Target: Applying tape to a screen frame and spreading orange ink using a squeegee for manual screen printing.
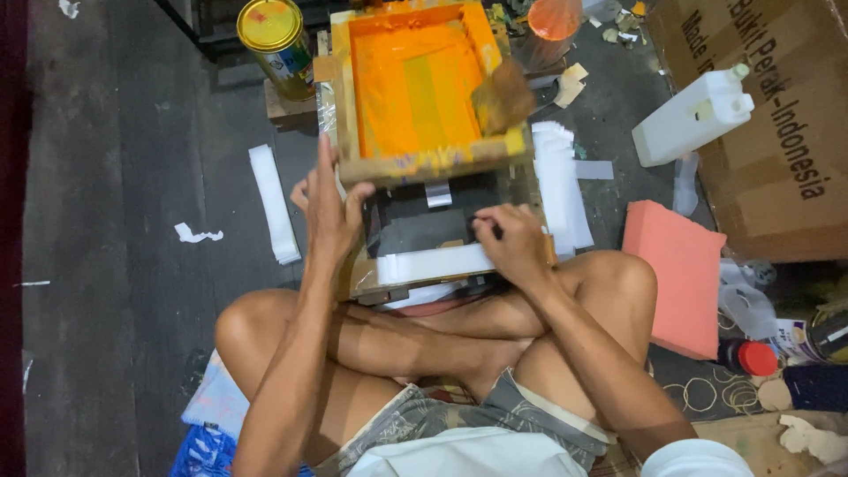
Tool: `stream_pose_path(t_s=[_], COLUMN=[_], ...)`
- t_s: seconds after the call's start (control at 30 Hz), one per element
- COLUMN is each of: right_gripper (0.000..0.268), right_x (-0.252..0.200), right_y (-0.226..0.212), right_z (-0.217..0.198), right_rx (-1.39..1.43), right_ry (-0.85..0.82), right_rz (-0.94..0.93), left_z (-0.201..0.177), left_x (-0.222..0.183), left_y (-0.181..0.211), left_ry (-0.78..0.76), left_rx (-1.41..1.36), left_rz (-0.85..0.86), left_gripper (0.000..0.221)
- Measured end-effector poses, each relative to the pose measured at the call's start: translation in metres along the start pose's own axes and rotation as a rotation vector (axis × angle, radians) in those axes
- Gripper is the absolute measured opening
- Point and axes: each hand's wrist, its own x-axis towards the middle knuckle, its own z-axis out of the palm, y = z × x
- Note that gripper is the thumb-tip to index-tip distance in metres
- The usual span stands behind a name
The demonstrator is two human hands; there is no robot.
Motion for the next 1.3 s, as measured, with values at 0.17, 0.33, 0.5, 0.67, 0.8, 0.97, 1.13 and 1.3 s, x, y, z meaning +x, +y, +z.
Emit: stream_pose_path(t_s=[0.17,0.33,0.5,0.67,0.8,0.97,1.13,1.3], right_gripper=[0.022,0.05,0.02,0.025,0.029,0.017,0.019,0.022], right_x=[0.006,0.013,0.016,0.02,0.013,0.015,0.049,0.072], right_y=[-0.007,-0.01,-0.012,-0.019,-0.009,-0.007,-0.046,-0.012], right_z=[0.033,0.053,0.057,0.049,0.049,0.038,-0.044,-0.08], right_rx=[-0.148,-0.273,-0.261,-0.182,-0.12,0.034,0.403,0.589], right_ry=[-0.216,-0.199,-0.141,-0.121,-0.183,-0.204,-0.158,0.027], right_rz=[-0.019,-0.047,-0.122,-0.264,-0.249,-0.244,-0.126,0.166], left_z=[-0.014,-0.023,-0.027,-0.033,-0.034,-0.04,-0.051,-0.032], left_x=[0.068,0.099,0.095,0.093,0.09,0.083,0.058,0.022], left_y=[0.02,0.028,0.03,0.034,0.033,0.04,0.038,0.02], left_ry=[0.193,0.241,0.221,0.193,0.173,0.125,-0.029,-0.054], left_rx=[-0.009,-0.023,-0.02,-0.017,-0.003,-0.004,-0.07,-0.096], left_rz=[-0.005,-0.034,-0.032,-0.035,-0.008,-0.037,-0.064,-0.13], left_gripper=[0.085,0.082,0.078,0.078,0.076,0.077,0.081,0.101])
